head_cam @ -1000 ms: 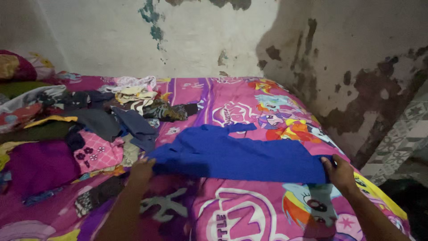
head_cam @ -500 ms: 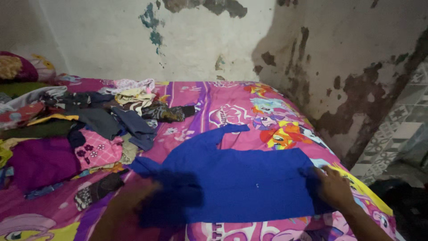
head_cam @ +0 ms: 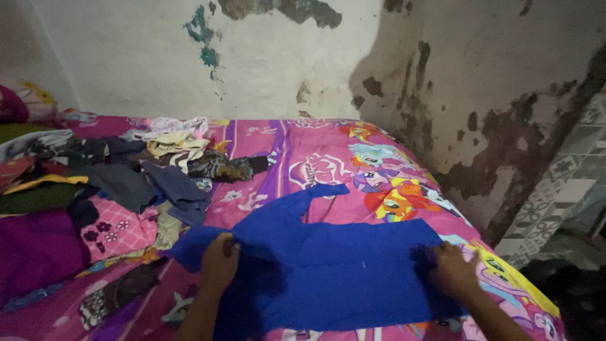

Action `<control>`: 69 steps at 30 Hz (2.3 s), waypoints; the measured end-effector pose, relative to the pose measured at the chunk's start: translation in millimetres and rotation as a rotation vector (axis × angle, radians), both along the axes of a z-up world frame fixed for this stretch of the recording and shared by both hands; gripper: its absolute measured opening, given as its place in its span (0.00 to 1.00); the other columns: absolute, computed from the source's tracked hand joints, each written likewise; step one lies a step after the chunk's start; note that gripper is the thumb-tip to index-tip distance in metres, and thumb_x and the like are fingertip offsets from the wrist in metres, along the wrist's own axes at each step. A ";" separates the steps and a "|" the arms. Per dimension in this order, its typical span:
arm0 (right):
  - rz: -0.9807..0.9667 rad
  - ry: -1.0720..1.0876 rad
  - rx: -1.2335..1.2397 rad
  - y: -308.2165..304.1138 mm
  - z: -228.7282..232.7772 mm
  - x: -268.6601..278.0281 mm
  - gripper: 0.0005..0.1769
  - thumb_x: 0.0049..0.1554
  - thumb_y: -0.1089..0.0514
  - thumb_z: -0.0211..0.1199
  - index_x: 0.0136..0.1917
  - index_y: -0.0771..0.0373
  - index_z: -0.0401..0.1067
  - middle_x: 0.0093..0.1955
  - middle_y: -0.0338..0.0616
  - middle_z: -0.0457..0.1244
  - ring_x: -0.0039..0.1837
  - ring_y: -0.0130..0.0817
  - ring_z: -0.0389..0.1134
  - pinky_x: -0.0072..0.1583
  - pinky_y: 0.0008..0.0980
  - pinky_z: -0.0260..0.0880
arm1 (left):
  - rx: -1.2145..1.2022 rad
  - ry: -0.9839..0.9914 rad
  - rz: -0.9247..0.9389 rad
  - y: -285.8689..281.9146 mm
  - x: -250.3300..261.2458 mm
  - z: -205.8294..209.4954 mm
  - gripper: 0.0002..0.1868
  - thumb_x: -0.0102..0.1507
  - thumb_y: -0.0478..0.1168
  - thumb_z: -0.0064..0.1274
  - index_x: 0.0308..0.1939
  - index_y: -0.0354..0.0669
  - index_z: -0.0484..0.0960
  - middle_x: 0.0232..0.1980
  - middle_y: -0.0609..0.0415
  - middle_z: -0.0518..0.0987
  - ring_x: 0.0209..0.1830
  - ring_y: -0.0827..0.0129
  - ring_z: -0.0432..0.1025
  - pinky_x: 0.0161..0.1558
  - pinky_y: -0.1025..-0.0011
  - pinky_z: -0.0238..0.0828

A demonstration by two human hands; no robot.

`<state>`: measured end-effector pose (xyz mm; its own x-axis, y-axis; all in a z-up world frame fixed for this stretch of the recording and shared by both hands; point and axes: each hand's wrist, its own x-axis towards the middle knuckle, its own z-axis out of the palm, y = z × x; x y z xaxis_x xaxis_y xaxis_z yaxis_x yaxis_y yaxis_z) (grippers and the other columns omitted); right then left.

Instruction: The person folds various pieces of clothing on a bed, including shirts and pants, and places them into a nearby drawer. The person handles each item individually, smoothing and folding them before stacking them.

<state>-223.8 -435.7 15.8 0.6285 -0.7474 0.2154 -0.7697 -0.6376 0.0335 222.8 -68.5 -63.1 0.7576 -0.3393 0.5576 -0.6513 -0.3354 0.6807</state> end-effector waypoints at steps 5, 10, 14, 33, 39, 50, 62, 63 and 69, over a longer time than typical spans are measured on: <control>0.659 -0.515 0.188 76.8 0.9 129.2 0.26 0.49 0.56 0.70 0.59 0.66 0.71 0.59 0.56 0.66 0.62 0.53 0.67 0.65 0.44 0.65 | -0.163 -0.026 -0.022 -4.9 -49.1 38.6 0.15 0.63 0.40 0.55 0.51 0.39 0.80 0.49 0.40 0.83 0.51 0.48 0.78 0.53 0.58 0.74; 0.802 -0.770 0.616 185.2 20.1 279.7 0.39 0.52 0.43 0.72 0.68 0.68 0.66 0.64 0.56 0.67 0.65 0.45 0.69 0.65 0.40 0.68 | -0.324 -0.404 -0.213 -13.2 -100.4 31.6 0.17 0.67 0.37 0.48 0.57 0.30 0.78 0.60 0.31 0.77 0.59 0.37 0.72 0.59 0.54 0.66; 0.699 -0.459 0.445 219.7 29.2 313.7 0.54 0.41 0.44 0.83 0.69 0.74 0.60 0.64 0.64 0.63 0.65 0.50 0.65 0.65 0.41 0.66 | 0.131 -0.660 -0.280 2.6 -115.4 17.6 0.12 0.67 0.38 0.55 0.54 0.42 0.80 0.60 0.39 0.75 0.62 0.46 0.70 0.69 0.49 0.63; 0.882 0.112 0.803 0.4 43.5 119.9 0.20 0.53 0.48 0.67 0.51 0.66 0.81 0.52 0.49 0.73 0.55 0.41 0.73 0.60 0.38 0.70 | 0.068 -0.211 -0.213 65.5 -111.2 30.3 0.30 0.43 0.46 0.74 0.47 0.48 0.81 0.47 0.48 0.83 0.49 0.51 0.77 0.50 0.55 0.71; 0.778 -0.180 0.696 58.2 -32.7 114.0 0.46 0.40 0.40 0.88 0.58 0.70 0.69 0.53 0.47 0.65 0.54 0.36 0.66 0.55 0.37 0.68 | 0.117 -0.157 -0.346 80.8 -93.1 30.9 0.20 0.41 0.33 0.61 0.38 0.43 0.80 0.39 0.46 0.81 0.43 0.48 0.77 0.45 0.56 0.73; 0.788 -0.158 0.578 43.1 -22.8 69.8 0.16 0.42 0.58 0.75 0.41 0.65 0.73 0.34 0.41 0.65 0.39 0.31 0.66 0.44 0.36 0.69 | 0.057 -0.305 -0.347 82.1 -88.9 43.4 0.29 0.43 0.22 0.42 0.48 0.41 0.74 0.50 0.39 0.75 0.57 0.40 0.68 0.58 0.52 0.65; 0.583 0.176 0.122 75.5 28.7 -10.3 0.29 0.44 0.50 0.74 0.59 0.50 0.73 0.66 0.46 0.61 0.68 0.48 0.61 0.59 0.59 0.59 | 0.236 -0.458 -0.463 110.2 -142.8 78.6 0.17 0.43 0.44 0.62 0.33 0.43 0.80 0.36 0.42 0.76 0.38 0.41 0.69 0.36 0.48 0.62; 0.559 0.224 0.188 79.3 27.6 -10.0 0.35 0.40 0.46 0.78 0.60 0.50 0.72 0.68 0.48 0.59 0.71 0.50 0.58 0.60 0.62 0.58 | 0.190 -0.507 -0.481 105.3 -146.7 80.9 0.15 0.45 0.46 0.62 0.29 0.44 0.79 0.34 0.44 0.76 0.36 0.43 0.69 0.35 0.48 0.61; 0.722 -0.207 0.239 134.0 13.2 38.2 0.29 0.63 0.47 0.48 0.76 0.51 0.59 0.80 0.43 0.53 0.81 0.44 0.51 0.77 0.53 0.52 | 0.286 -0.327 -0.638 7.3 -174.7 55.4 0.18 0.65 0.49 0.52 0.51 0.41 0.81 0.56 0.44 0.79 0.62 0.48 0.70 0.65 0.50 0.63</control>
